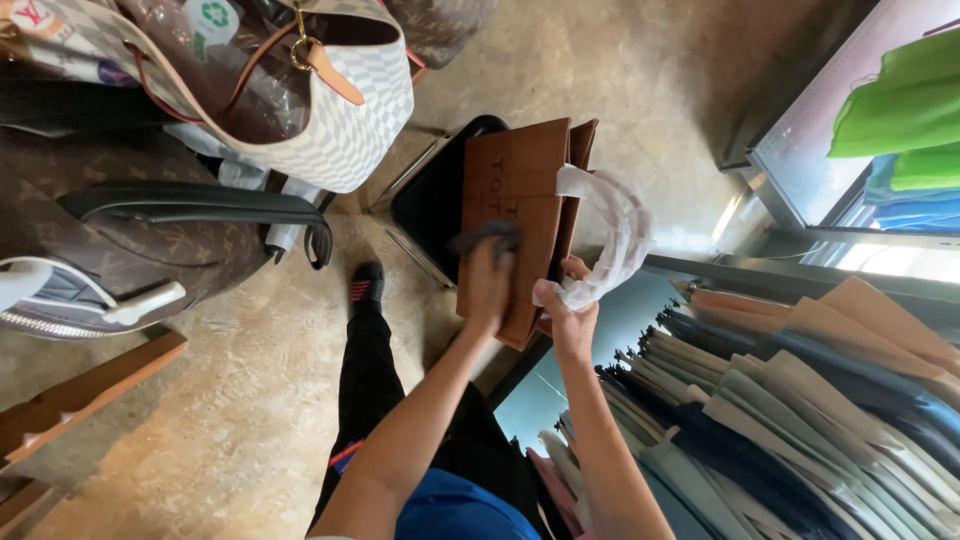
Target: Cleaning and wiping down various handbags and tote bags with a cloth in a retail environment.
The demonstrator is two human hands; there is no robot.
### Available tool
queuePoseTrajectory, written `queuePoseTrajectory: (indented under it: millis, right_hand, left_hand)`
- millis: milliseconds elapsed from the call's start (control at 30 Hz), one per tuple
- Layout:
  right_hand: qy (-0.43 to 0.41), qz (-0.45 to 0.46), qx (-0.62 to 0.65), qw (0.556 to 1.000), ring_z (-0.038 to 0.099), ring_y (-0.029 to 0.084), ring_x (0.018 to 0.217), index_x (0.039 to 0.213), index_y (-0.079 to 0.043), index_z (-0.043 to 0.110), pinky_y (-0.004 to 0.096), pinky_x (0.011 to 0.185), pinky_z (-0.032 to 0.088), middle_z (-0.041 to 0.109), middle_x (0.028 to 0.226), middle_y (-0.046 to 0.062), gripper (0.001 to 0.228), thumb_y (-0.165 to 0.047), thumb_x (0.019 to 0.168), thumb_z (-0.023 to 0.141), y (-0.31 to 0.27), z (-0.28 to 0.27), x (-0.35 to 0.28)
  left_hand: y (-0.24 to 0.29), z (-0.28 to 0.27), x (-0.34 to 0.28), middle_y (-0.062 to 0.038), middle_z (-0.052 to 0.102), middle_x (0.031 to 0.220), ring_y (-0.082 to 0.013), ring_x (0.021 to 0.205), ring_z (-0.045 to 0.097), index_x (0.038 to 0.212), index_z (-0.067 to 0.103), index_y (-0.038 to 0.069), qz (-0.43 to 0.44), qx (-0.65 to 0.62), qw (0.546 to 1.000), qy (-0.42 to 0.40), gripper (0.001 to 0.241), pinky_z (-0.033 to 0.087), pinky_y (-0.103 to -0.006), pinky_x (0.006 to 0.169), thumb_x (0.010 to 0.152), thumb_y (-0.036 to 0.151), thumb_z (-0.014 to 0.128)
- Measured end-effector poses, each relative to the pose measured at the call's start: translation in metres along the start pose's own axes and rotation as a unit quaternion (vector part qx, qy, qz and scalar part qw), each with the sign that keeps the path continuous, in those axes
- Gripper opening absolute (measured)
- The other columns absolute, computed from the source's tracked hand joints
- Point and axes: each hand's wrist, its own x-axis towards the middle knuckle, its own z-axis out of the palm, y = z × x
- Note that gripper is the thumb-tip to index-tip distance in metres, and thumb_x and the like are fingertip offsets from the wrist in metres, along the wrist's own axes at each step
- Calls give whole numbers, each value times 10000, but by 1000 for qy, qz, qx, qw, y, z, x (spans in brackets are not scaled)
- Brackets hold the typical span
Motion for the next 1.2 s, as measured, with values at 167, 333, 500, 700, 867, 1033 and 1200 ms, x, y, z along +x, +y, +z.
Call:
queuePoseTrajectory:
  millis: [167,333,500,700,867,1033,1200]
  right_hand:
    - [3,-28,190,981,409,304,1448,1617,-61,94,489,1174,391,314,1623,114,946,-347,943,694,-5,-22,-4]
    - [64,-50,132,988,322,291,1496,1659,-113,73,475,1239,285,245,1638,107,892,-474,1024,583,-24,-38,-28]
    - [130,-98,212,964,447,294,1418,1596,-66,299,481,1143,347,399,1586,113,725,-518,1055,466,-51,-29,-64]
    - [72,47,461,883,638,277,1090,1325,-1,559,454,958,502,650,1211,135,278,-182,1116,588,-39,-64,-64]
    - [241,19,440,865,689,227,1062,1268,-20,578,402,942,559,685,1196,83,307,-3,963,608,-37,-99,-57]
    - [307,-34,403,861,661,188,1081,1322,-56,565,356,946,536,670,1215,45,388,26,946,619,-11,-127,-62]
    - [285,-55,420,860,652,201,1106,1314,7,582,343,971,531,668,1234,72,345,9,977,650,27,-144,-64]
  left_hand:
    - [86,-26,-39,-127,679,1231,-241,1062,700,1302,594,47,-28,-196,969,-150,394,593,-328,918,981,274,585]
    - [142,-77,-51,-114,633,1169,-238,948,697,1306,479,65,-16,-221,972,-81,406,603,-367,812,990,288,600]
    - [164,-38,-89,-142,671,1163,-276,1036,708,1283,546,3,207,-19,969,-130,393,563,-398,920,982,237,639]
    - [179,-6,-112,-274,524,1467,-408,1373,507,1333,536,-51,384,73,824,-410,577,447,-469,1135,796,92,694]
    - [191,36,-87,-205,582,1283,-340,1177,582,1249,597,-23,211,68,967,-128,541,495,-416,1019,868,288,822]
    - [174,99,-45,-169,676,1142,-280,1038,666,1273,530,-25,173,125,925,-316,726,536,-413,908,731,304,883]
    - [176,76,-43,-106,723,1060,-226,970,717,1236,634,41,81,112,920,-366,580,591,-353,879,778,330,843]
